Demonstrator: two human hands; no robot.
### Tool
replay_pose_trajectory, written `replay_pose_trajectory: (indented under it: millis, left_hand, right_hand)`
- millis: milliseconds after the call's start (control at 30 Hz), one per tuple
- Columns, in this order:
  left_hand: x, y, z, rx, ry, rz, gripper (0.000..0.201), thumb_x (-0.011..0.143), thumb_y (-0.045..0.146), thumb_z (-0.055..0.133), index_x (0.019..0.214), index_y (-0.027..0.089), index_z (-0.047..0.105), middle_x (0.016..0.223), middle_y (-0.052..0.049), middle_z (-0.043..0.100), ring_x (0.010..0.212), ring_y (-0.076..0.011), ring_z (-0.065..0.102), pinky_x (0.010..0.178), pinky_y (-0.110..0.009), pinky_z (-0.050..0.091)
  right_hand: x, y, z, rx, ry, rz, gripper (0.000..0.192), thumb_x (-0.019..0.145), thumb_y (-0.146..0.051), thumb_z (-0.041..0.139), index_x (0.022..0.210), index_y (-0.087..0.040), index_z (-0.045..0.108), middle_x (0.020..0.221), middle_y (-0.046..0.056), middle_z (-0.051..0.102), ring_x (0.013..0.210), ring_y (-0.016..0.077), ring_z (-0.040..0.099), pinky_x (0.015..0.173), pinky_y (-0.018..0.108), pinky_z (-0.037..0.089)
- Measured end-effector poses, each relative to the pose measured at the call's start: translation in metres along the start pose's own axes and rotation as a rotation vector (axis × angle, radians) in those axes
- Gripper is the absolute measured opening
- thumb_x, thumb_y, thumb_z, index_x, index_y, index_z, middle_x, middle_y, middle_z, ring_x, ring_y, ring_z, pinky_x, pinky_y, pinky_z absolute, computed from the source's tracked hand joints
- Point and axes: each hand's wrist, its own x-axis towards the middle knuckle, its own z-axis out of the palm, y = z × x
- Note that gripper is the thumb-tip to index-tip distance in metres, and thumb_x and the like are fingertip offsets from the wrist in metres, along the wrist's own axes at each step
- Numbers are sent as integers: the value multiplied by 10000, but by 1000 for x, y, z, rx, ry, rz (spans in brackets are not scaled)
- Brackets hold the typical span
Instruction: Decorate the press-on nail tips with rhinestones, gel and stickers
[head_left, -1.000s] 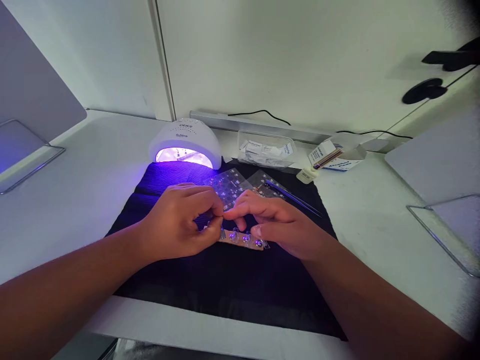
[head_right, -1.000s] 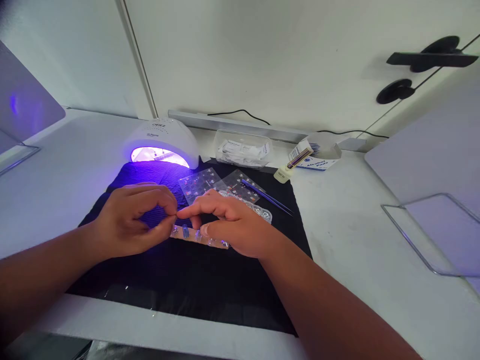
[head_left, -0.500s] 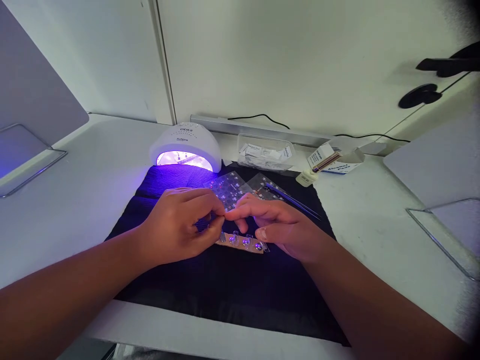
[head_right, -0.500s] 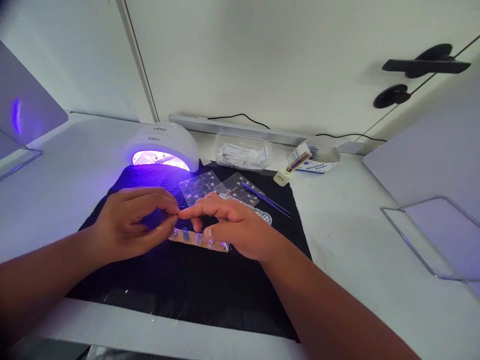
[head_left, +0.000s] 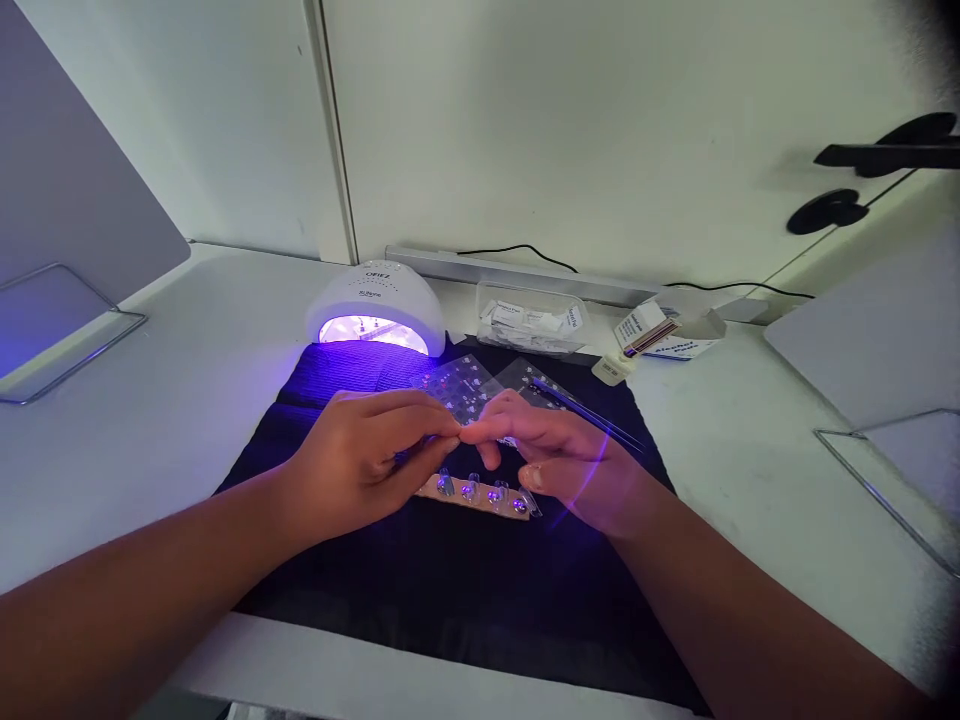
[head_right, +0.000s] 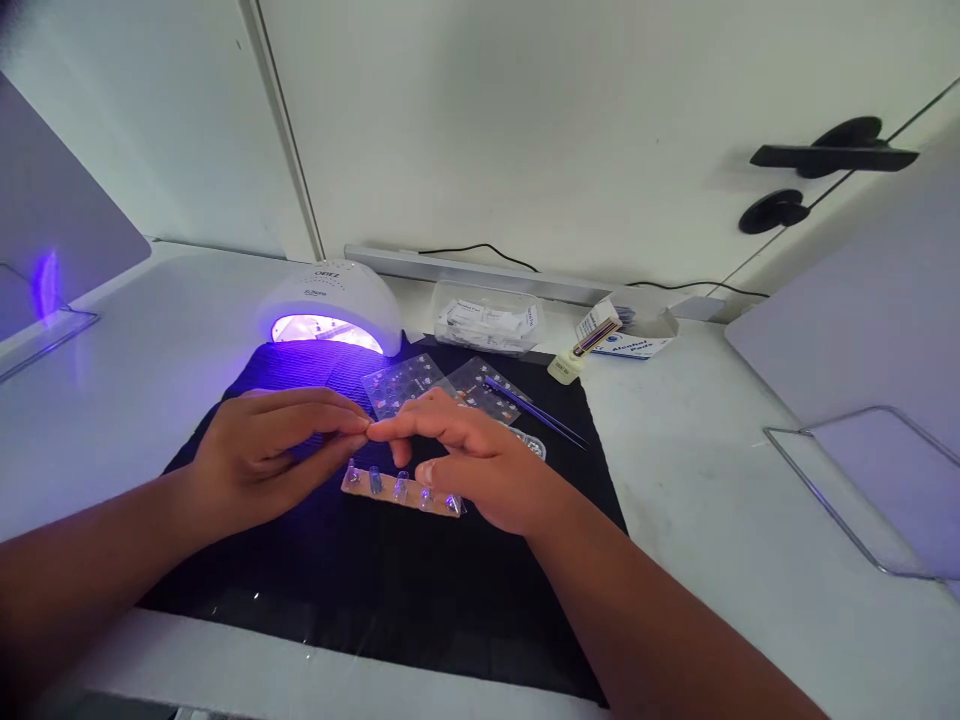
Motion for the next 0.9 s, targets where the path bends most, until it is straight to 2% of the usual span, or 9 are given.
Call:
replay_pose_trajectory:
  millis: [233, 500, 667, 900]
  left_hand:
    - [1, 0, -1, -21, -12, -8, 71, 916, 139, 620, 934, 172, 680, 862, -23, 767, 723, -115, 718, 652, -208, 576]
    - [3, 3, 1, 13, -6, -82, 72, 867, 109, 645, 847, 170, 678, 792, -1, 755, 644, -94, 685, 578, -182, 521]
    - [3, 3, 1, 33, -16, -79, 77, 848, 93, 643, 839, 164, 669, 741, 16, 723, 602, -73, 642, 565, -175, 496]
    - [2, 3, 3, 115, 3, -5, 52, 852, 100, 650, 842, 148, 668, 769, 1, 730, 627, -83, 666, 582, -184, 520]
  right_hand:
    - [0, -4, 0, -136, 5, -59, 422, 838, -183, 594, 1230, -297, 698, 910, 35, 616, 941, 218, 504, 861, 392, 391]
    - [3, -14, 4, -354, -22, -139, 560, 828, -98, 577, 1317, -366, 625, 906, 17, 606, 945, 218, 467, 891, 412, 373]
    - [3, -16, 3, -364, -51, -134, 502, 856, -129, 576, 1312, -328, 635, 921, 21, 609, 957, 212, 471, 899, 405, 374]
    - [2, -15, 5, -275, 8, -65, 411, 843, -133, 568, 1219, -250, 686, 901, 25, 603, 931, 194, 497, 837, 374, 399]
